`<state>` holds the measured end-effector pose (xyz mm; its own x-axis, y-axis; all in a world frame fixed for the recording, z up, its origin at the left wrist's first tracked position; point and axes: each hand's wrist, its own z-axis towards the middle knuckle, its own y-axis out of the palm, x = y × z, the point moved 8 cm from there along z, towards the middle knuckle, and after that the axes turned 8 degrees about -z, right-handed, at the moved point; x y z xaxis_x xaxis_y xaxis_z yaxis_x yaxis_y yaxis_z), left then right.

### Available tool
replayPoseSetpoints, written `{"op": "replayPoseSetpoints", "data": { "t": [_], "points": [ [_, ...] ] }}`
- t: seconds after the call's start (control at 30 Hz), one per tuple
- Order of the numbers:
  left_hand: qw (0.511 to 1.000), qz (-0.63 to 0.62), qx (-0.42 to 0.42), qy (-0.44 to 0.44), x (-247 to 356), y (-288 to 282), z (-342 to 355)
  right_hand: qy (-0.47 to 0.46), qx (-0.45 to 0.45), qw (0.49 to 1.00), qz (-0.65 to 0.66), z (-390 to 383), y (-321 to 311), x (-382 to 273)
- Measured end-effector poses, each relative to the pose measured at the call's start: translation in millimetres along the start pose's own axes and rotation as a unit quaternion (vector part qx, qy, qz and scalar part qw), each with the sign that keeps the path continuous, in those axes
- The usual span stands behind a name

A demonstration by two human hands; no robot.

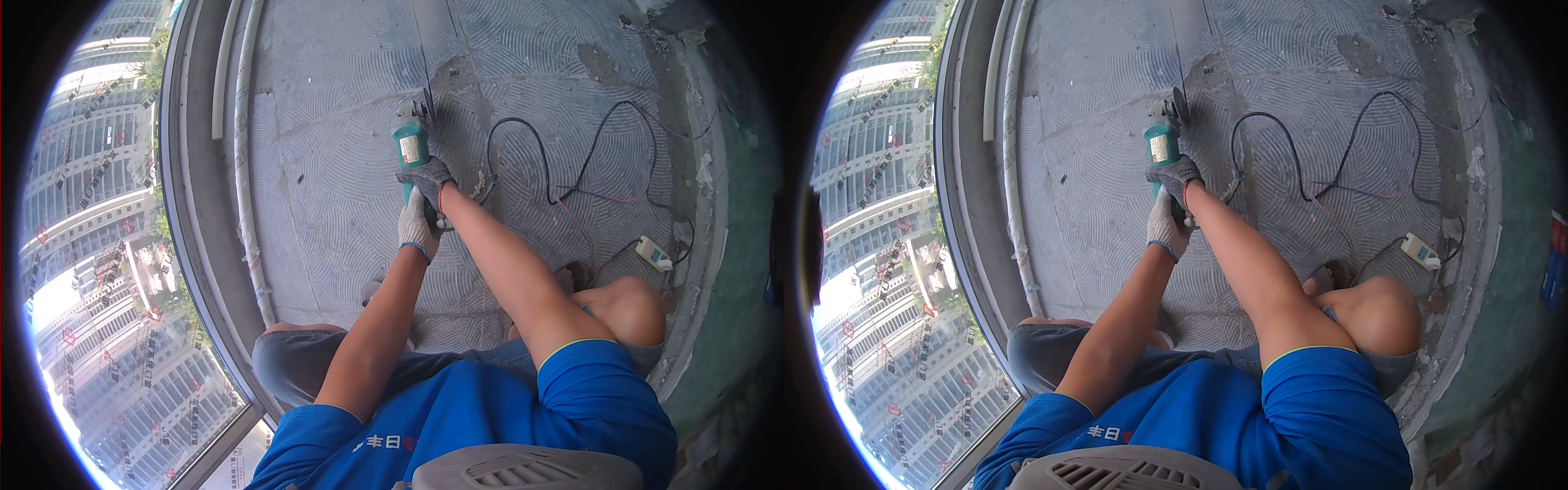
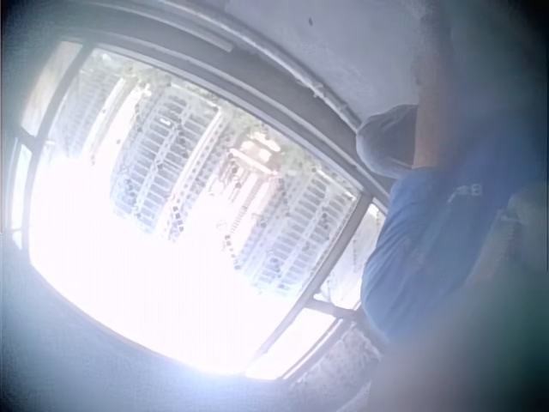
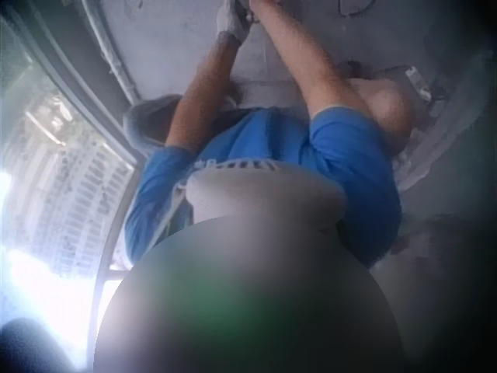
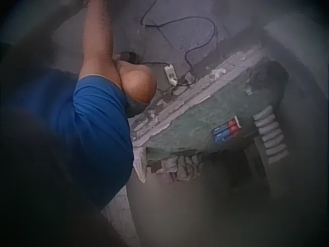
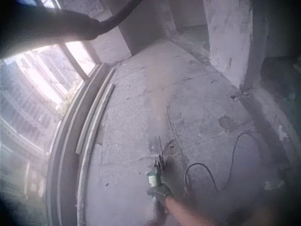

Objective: Cutting a straight line into a concrete floor using an angle grinder.

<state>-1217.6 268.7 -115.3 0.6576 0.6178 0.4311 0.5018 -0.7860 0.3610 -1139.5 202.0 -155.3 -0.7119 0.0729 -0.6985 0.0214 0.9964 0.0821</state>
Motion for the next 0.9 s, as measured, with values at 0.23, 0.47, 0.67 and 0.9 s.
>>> {"op": "replayPoseSetpoints", "data": {
  "t": [0.23, 0.47, 0.67, 0.9],
  "points": [
    [0.997, 0.002, -0.078, 0.018, 13.9, 60.8, 13.4, -0.071, 0.036, 0.997, 0.007, 10.7, -41.0, -55.4],
    [0.994, 0.007, -0.111, 0.004, 26.1, 127.6, 50.2, -0.022, 0.03, 0.999, 0.025, 51.2, -84.3, -98.2],
    [0.992, 0.027, -0.122, 0.008, 38.3, 169.8, 80.3, -0.015, 0.049, 0.999, 0.001, 95.0, -112.7, -118.5],
    [0.991, 0.045, -0.122, 0.02, 59.5, 182.1, 106.6, 0.03, 0.012, 0.999, -0.001, 118.2, -105.6, -130.7]
  ]
}}
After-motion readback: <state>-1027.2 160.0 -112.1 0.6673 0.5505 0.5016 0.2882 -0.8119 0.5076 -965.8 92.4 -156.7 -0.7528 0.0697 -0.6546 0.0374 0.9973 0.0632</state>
